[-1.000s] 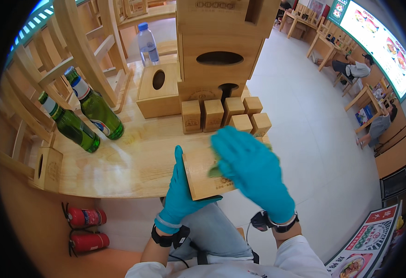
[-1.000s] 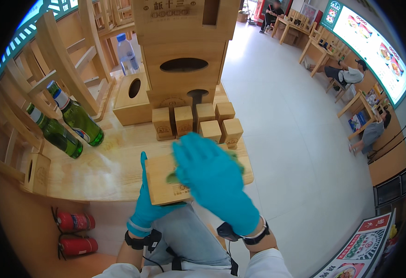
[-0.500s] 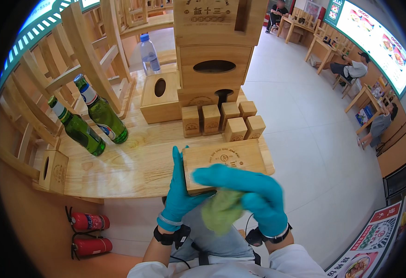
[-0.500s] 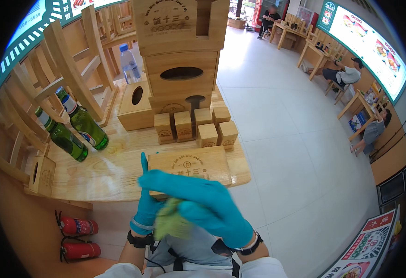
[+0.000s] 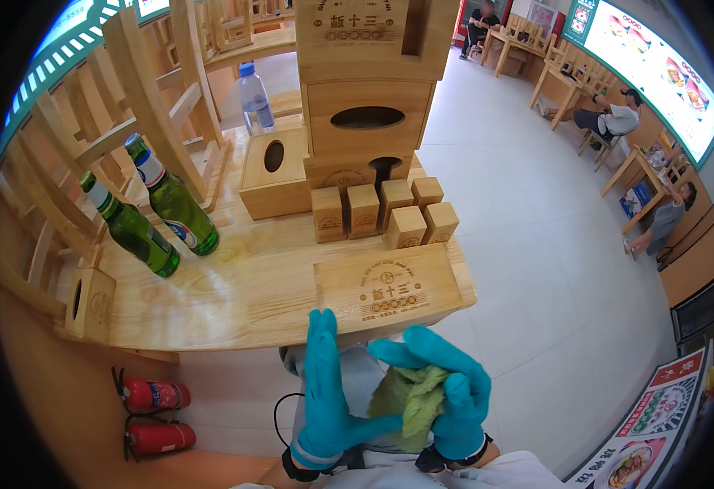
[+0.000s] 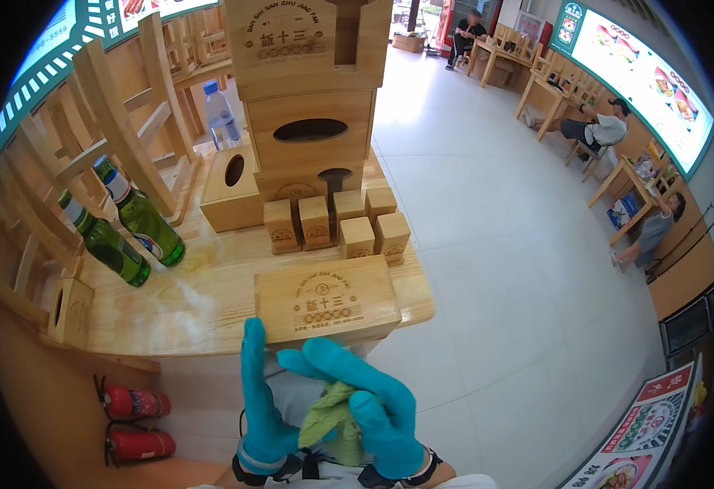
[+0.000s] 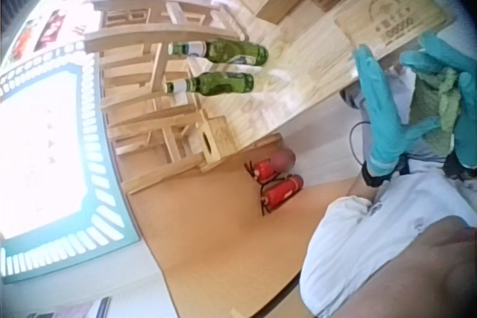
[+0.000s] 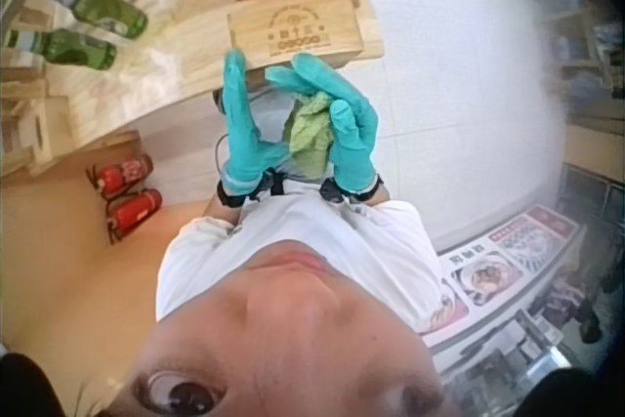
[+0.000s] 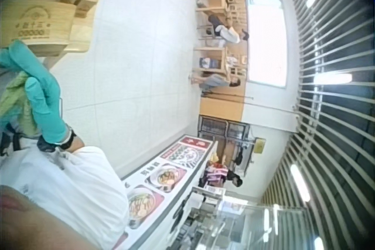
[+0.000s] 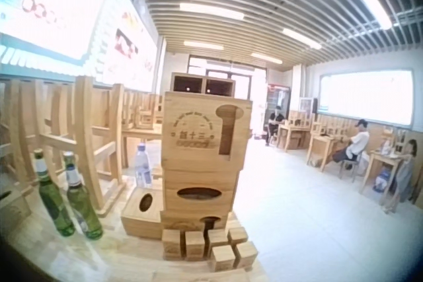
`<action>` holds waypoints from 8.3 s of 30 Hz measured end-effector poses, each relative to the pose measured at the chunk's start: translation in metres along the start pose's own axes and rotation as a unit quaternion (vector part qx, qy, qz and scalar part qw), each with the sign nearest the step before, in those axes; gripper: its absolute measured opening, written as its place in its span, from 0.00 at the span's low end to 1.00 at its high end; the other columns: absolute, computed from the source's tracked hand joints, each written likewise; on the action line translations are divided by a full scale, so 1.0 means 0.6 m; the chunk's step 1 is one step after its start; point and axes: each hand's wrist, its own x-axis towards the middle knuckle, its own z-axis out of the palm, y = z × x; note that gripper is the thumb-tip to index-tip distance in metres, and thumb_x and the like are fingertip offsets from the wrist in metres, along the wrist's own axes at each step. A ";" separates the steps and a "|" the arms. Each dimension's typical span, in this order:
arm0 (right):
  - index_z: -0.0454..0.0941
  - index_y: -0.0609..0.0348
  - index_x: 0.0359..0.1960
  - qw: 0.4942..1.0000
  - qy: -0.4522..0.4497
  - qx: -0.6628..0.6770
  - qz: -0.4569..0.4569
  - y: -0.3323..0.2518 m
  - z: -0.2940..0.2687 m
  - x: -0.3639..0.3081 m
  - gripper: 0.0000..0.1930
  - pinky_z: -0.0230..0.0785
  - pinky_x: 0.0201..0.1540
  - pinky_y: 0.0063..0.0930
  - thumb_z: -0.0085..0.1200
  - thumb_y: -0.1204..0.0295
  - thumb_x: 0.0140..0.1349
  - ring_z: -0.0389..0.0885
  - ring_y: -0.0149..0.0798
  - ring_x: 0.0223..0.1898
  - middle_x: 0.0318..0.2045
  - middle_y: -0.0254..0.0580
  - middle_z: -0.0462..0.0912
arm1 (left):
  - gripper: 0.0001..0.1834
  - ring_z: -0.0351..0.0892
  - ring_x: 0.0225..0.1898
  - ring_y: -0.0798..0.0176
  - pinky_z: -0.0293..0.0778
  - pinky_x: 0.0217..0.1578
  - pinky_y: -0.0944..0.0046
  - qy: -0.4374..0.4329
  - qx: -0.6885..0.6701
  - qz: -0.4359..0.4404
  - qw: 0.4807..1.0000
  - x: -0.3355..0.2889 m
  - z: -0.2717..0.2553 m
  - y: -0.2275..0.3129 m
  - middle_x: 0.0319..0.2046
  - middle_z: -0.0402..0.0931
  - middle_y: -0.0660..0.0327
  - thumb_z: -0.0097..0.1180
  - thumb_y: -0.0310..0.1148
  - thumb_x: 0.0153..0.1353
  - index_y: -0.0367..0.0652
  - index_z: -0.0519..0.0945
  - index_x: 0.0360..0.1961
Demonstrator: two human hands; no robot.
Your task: The person wipes several wooden boxes and drawers using a green cloth.
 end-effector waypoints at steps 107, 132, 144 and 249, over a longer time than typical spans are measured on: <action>0.79 0.70 0.56 0.926 0.225 -0.259 -0.156 -0.036 -0.046 -0.027 0.19 0.84 0.45 0.36 0.56 0.87 0.62 0.89 0.47 0.42 0.48 0.55 0.86 | 0.10 0.77 0.42 0.71 0.74 0.44 0.72 0.070 -0.278 -0.193 0.938 -0.022 0.017 0.056 0.43 0.81 0.63 0.54 0.26 0.71 0.34 0.82 0.48; 0.85 0.64 0.47 0.726 0.250 -0.586 -0.260 -0.132 -0.179 -0.099 0.13 0.78 0.52 0.37 0.61 0.77 0.60 0.86 0.46 0.46 0.39 0.47 0.89 | 0.20 0.76 0.42 0.74 0.73 0.46 0.70 -0.262 -0.411 -0.308 0.817 0.088 0.203 0.058 0.41 0.81 0.65 0.55 0.45 0.72 0.39 0.81 0.52; 0.87 0.62 0.43 0.668 0.240 -0.626 -0.324 -0.156 -0.191 -0.122 0.11 0.77 0.40 0.33 0.60 0.72 0.61 0.83 0.43 0.37 0.34 0.42 0.87 | 0.12 0.72 0.35 0.76 0.70 0.37 0.73 -0.188 -0.331 -0.113 0.918 0.118 0.222 0.053 0.35 0.78 0.67 0.59 0.35 0.70 0.37 0.84 0.47; 0.79 0.56 0.61 0.706 0.040 -0.671 -0.225 -0.118 -0.169 -0.027 0.24 0.74 0.32 0.23 0.61 0.71 0.61 0.85 0.33 0.30 0.43 0.43 0.89 | 0.33 0.75 0.56 0.64 0.75 0.55 0.63 -0.311 -0.329 -0.216 0.865 0.126 0.168 0.065 0.58 0.75 0.54 0.48 0.44 0.75 0.43 0.58 0.76</action>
